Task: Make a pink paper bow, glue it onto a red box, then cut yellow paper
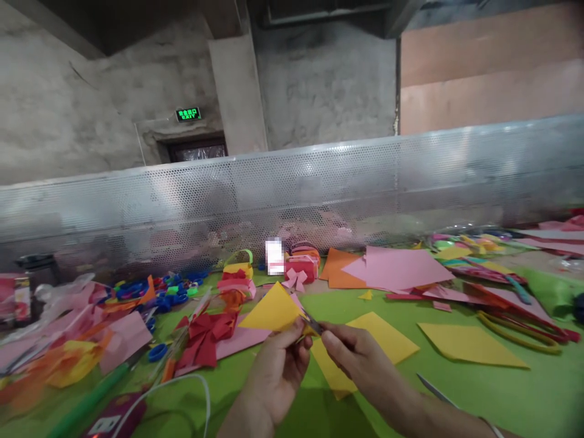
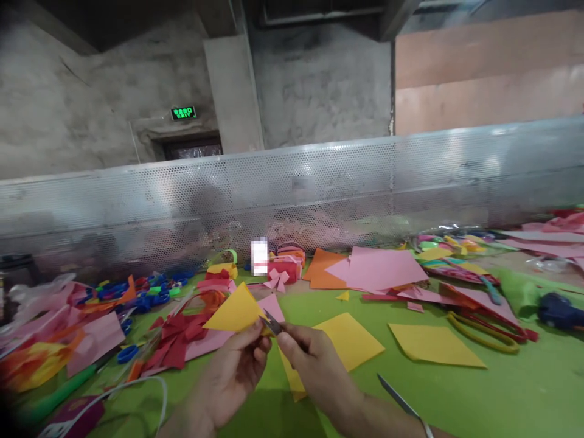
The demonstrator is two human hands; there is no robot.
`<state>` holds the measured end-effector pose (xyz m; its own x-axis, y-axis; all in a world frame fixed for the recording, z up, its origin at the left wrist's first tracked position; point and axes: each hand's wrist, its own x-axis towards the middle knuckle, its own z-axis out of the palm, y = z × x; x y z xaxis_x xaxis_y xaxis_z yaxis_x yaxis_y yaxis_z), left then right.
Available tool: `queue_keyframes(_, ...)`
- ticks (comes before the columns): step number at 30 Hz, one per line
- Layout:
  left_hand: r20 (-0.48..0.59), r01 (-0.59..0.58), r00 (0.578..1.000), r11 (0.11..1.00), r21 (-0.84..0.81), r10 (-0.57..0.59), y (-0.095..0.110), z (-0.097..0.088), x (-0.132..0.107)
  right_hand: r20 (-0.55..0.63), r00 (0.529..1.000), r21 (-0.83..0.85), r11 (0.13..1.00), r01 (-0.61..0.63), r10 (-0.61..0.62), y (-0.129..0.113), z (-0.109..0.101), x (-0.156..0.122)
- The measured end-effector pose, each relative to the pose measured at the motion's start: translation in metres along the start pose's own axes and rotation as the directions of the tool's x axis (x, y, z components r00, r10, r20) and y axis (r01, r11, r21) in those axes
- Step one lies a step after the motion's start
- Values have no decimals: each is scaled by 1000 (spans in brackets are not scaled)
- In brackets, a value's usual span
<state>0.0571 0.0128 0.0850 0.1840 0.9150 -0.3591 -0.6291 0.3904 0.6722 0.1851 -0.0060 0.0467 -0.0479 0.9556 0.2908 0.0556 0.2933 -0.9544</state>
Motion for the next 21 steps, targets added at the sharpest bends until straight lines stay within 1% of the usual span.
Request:
queue_keyframes(2,0,9,1000,1000,-12,-9,0,0,1,-8,1000,10,1000,16,-16,0,0,0)
queue_keyframes(5,-11,10,1000,999,-34,-11,1,1,0,-11,1000,25,1000,7,-7,-1,1,0)
queue_keyframes(9,-28,-2,1000,1000,-18,2,-1,2,0,-4,1000,-15,1000,-10,10,-2,1,0)
queue_keyframes(12,-35,-22,999,1000,11,23,-3,2,0,-15,1000,-47,999,-10,9,-2,2,-1)
queue_keyframes(18,-23,-66,998,998,10,67,-6,0,4,-19,998,-33,997,-64,63,-1,3,-1)
queue_keyframes(21,-6,-65,998,998,8,65,-7,-1,5,-19,1000,-34,999,-26,25,-1,3,-1)
